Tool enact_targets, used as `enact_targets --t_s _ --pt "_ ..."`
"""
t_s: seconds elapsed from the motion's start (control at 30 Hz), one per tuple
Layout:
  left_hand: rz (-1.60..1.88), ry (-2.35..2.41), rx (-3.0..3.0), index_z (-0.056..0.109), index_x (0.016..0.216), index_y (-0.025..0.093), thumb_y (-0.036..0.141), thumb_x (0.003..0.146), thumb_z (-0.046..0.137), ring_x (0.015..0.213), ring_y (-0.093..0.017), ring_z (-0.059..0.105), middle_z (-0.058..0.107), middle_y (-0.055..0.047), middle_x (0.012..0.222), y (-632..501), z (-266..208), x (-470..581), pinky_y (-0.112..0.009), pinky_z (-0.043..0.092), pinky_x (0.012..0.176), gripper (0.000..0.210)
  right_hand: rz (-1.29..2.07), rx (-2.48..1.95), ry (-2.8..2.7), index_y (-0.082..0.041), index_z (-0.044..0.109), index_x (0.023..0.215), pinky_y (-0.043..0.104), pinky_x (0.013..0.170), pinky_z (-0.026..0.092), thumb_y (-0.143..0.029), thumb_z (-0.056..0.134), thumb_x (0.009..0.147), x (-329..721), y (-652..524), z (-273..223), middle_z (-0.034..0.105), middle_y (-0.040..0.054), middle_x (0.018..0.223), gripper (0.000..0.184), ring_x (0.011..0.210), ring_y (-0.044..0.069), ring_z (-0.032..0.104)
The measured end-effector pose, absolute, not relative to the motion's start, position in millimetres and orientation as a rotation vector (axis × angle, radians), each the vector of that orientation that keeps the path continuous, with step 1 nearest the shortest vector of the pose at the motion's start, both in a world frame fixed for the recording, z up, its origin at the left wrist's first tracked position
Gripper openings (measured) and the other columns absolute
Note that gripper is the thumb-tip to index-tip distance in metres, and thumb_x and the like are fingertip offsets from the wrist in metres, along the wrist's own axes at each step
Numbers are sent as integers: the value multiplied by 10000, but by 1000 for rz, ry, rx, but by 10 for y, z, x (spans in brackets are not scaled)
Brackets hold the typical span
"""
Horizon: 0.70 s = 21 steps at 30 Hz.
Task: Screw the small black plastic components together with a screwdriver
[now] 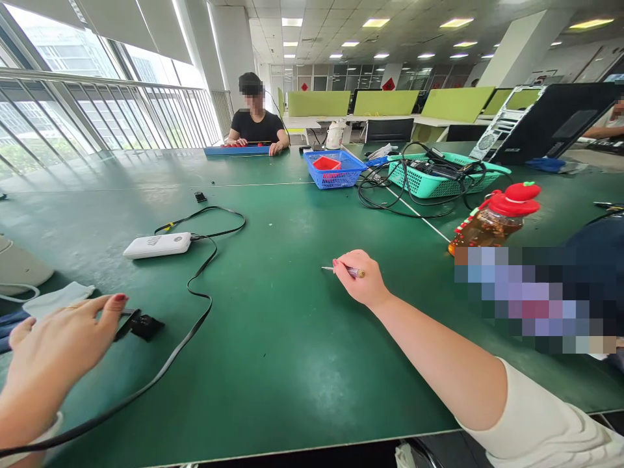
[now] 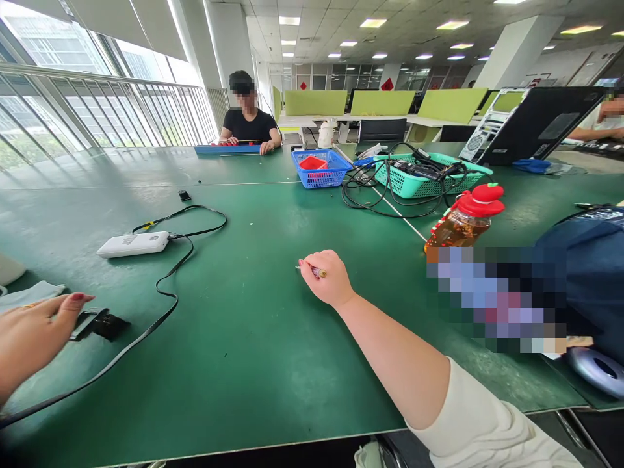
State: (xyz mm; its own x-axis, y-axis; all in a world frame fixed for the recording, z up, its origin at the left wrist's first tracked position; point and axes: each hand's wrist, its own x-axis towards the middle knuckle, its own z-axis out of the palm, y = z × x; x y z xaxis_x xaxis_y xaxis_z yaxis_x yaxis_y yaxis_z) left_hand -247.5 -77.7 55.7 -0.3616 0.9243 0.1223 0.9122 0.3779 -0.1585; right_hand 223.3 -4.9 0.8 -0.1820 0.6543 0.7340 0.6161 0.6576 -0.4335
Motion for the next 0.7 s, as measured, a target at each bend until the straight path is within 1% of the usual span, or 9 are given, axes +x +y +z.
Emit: enact_targets --t_s 0.03,0.07,0.17,0.27,0.33,0.43,0.53,0.63,0.7 --pt "55 -2454 -1714 646 1246 218 554 916 237 1110 -323 586 679 -127 1204 -757 503 -2616 -474 410 953 624 49 -1007 -1873 -226 499 568 304 719 459 -250 483 926 2233 -49 9 573 -27 534 359 563 141 544" --pt "40 -2417 -1832 599 1308 198 527 911 256 1127 -312 586 668 -133 1226 -746 445 -2735 -436 431 947 619 49 -1010 -1878 -226 498 569 305 721 460 -250 481 927 2233 -48 10 571 -27 534 359 561 141 543" --pt "-11 -2339 -2070 564 1354 202 416 875 323 1205 -295 570 601 -100 1357 -767 289 -2898 -410 426 1012 578 50 -1019 -1884 -226 475 557 307 713 460 -253 482 930 2228 -42 7 568 -24 531 374 560 146 544" --pt "28 -2433 -2068 540 1382 203 404 878 314 1236 -311 561 480 -89 1480 -818 223 -2815 -435 420 1036 588 45 -1006 -1885 -226 478 556 308 706 459 -251 486 929 2225 -38 1 567 -27 526 374 546 144 540" --pt "53 -2468 -1994 554 1367 168 405 889 289 1228 -336 562 488 -116 1469 -831 242 -2714 -455 426 1026 597 40 -1003 -1883 -228 490 563 308 703 460 -247 487 928 2227 -41 1 571 -26 528 365 551 148 549" --pt "46 -2494 -1881 592 1316 116 366 875 307 1175 -346 588 594 -161 1350 -828 336 -2584 -453 451 987 581 30 -1011 -1878 -231 503 574 310 703 463 -245 485 926 2230 -49 7 576 -24 529 353 562 154 559" --pt "-44 -2553 -1747 566 1342 165 376 877 317 1108 -343 615 621 -155 1302 -852 455 -2473 -449 491 901 568 24 -1021 -1884 -231 505 575 309 707 467 -245 482 926 2233 -50 12 583 -22 534 352 572 155 567" --pt "-219 -2517 -1683 562 1335 217 352 876 299 1168 -344 576 553 -116 1396 -913 567 -2326 -448 483 905 546 16 -1018 -1890 -230 503 575 306 701 469 -243 485 922 2238 -43 10 593 -18 546 348 586 156 579" --pt "-249 -2515 -1683 558 1328 213 326 871 281 1157 -334 581 573 -115 1368 -952 628 -2201 -434 484 893 546 12 -1012 -1891 -231 504 578 304 692 468 -242 489 919 2242 -40 8 596 -18 549 342 584 156 579"
